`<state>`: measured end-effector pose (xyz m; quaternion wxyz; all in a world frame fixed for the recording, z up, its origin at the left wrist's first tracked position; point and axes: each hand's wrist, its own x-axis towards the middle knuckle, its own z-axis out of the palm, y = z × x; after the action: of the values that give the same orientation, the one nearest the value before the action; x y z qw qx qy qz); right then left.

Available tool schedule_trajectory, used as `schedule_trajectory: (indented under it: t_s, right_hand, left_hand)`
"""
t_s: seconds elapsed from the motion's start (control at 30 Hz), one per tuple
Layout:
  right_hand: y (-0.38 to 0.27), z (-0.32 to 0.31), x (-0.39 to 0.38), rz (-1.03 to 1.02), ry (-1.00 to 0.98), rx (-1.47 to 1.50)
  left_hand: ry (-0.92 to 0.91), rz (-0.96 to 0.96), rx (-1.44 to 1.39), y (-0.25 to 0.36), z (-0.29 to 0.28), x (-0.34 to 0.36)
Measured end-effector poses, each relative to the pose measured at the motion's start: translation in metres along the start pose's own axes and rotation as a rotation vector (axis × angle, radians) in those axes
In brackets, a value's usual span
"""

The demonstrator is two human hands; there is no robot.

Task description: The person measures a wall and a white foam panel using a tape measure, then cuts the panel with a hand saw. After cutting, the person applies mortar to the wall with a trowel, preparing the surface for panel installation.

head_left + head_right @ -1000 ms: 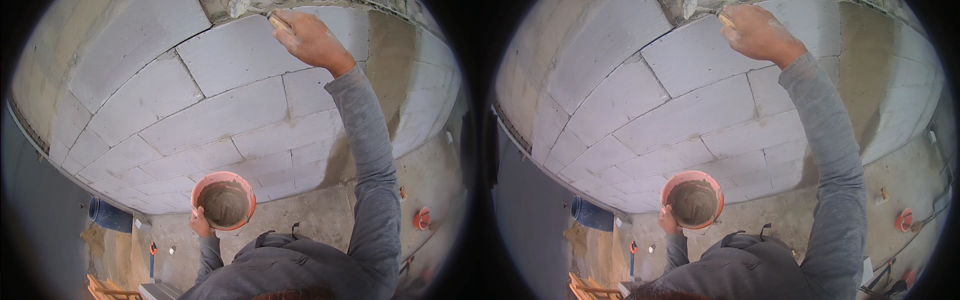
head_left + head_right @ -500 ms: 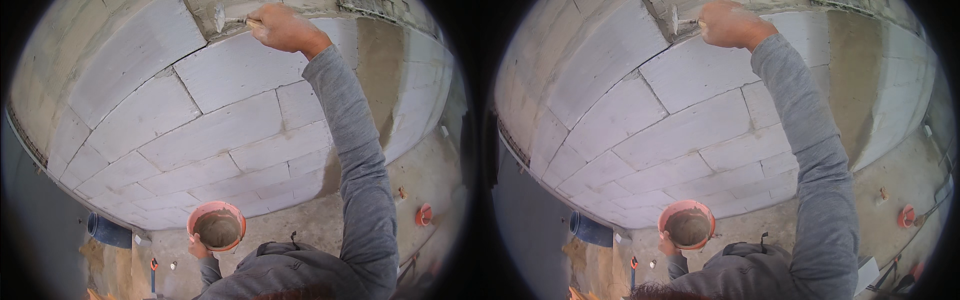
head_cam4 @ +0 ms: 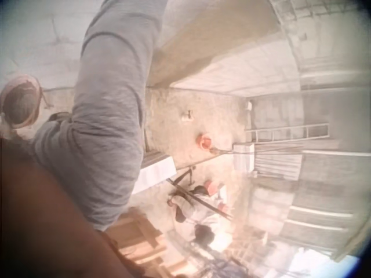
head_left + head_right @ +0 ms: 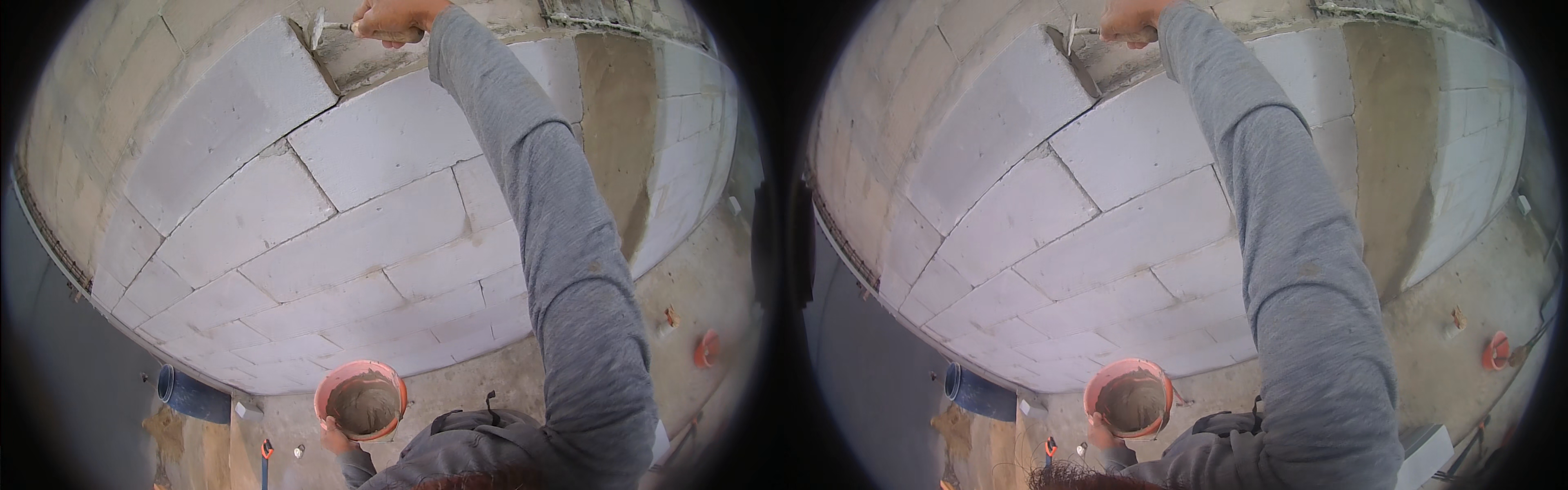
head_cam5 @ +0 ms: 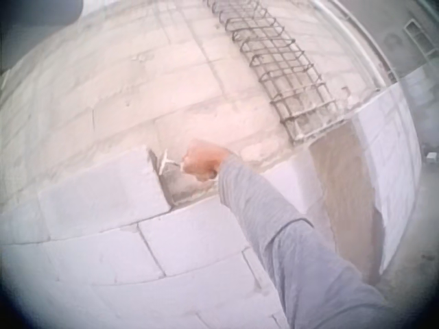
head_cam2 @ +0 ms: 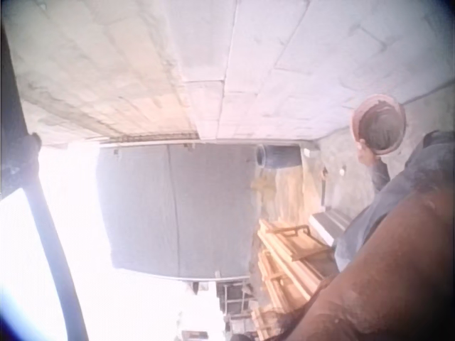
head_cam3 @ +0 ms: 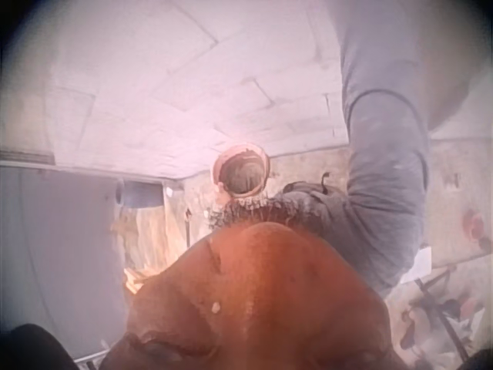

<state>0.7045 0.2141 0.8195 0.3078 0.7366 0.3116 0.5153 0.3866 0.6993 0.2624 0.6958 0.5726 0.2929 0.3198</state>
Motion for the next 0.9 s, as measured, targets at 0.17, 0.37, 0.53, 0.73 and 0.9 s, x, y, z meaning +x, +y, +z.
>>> schedule_trajectory:
  t_s: [0.17, 0.37, 0.53, 0.73, 0.9]
  right_hand:
    - [-0.020, -0.050, 0.006, 0.522, 0.176, 0.507]
    - [-0.058, -0.081, -0.061, 0.557, 0.083, 0.670]
    - [-0.103, -0.094, -0.036, 0.548, -0.190, 0.538]
    - [-0.130, -0.120, -0.072, 0.545, -0.002, 0.491]
    - [-0.085, -0.085, -0.035, 0.566, 0.094, 0.581]
  left_hand:
    - [0.097, -0.060, 0.065, -0.026, -0.023, 0.011]
    - [0.170, -0.074, 0.271, -0.012, -0.034, 0.001]
    - [0.058, -0.009, 0.147, -0.033, -0.015, 0.013]
    - [0.108, -0.021, 0.193, -0.028, -0.001, 0.007]
    - [0.016, 0.001, 0.270, -0.022, 0.014, 0.018]
